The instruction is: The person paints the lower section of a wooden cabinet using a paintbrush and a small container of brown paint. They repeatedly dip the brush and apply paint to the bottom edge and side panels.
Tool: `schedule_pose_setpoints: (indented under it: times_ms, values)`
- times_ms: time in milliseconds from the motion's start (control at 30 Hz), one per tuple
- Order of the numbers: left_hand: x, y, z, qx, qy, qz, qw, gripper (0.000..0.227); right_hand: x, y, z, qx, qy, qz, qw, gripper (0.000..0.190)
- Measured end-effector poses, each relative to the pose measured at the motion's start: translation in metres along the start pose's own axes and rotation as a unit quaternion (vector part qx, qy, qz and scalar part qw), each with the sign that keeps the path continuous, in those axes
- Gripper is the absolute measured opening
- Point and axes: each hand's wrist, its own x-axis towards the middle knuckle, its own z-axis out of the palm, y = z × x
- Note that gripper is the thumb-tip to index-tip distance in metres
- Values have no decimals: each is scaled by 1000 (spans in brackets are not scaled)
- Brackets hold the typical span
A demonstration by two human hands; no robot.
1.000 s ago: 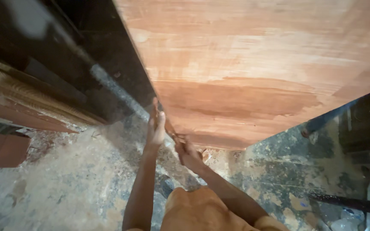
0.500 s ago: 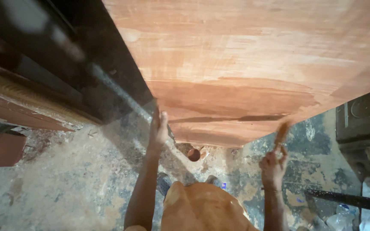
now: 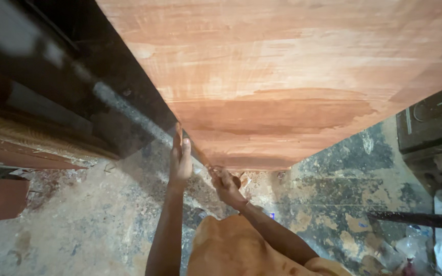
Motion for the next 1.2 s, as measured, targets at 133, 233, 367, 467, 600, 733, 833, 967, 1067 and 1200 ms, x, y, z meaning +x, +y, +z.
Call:
schedule_pose_setpoints:
  times_ms: [133, 233, 367, 467, 600, 733, 833, 967, 1067, 1200]
  values:
    - [-1, 8, 5, 5, -13, 15, 1000, 59, -22, -65, -57, -139, 61, 16, 988, 85]
    - [-2, 11, 16, -9, -30, 14, 999, 57, -71, -136, -107, -184, 102, -71, 975, 70]
    - [3, 9, 30, 30, -45, 13, 998, 65, -118, -217, -145, -462, 422, -34, 779, 59]
    - [7, 5, 43, 42, -39, 12, 998, 63, -122, -250, -147, -293, 474, -135, 819, 52]
    - [6, 11, 50, 42, -33, -6, 999, 66, -88, -244, -113, -218, 481, -91, 845, 54]
    - [-1, 30, 58, 23, -17, -12, 1000, 67, -58, -188, -41, 30, 212, -49, 976, 49]
    - [-4, 49, 74, 0, -16, -5, 1000, 68, -55, -181, -8, -118, 157, 81, 977, 44]
    - [-13, 71, 94, -1, -25, 54, 998, 64, -63, -259, -20, -152, 214, 24, 965, 42]
    - [-10, 79, 109, -5, -30, 50, 998, 69, -88, -342, -43, -327, 335, -21, 884, 50]
    - [-3, 71, 125, 72, -55, 104, 990, 70, -120, -398, -61, -342, 469, -87, 809, 43]
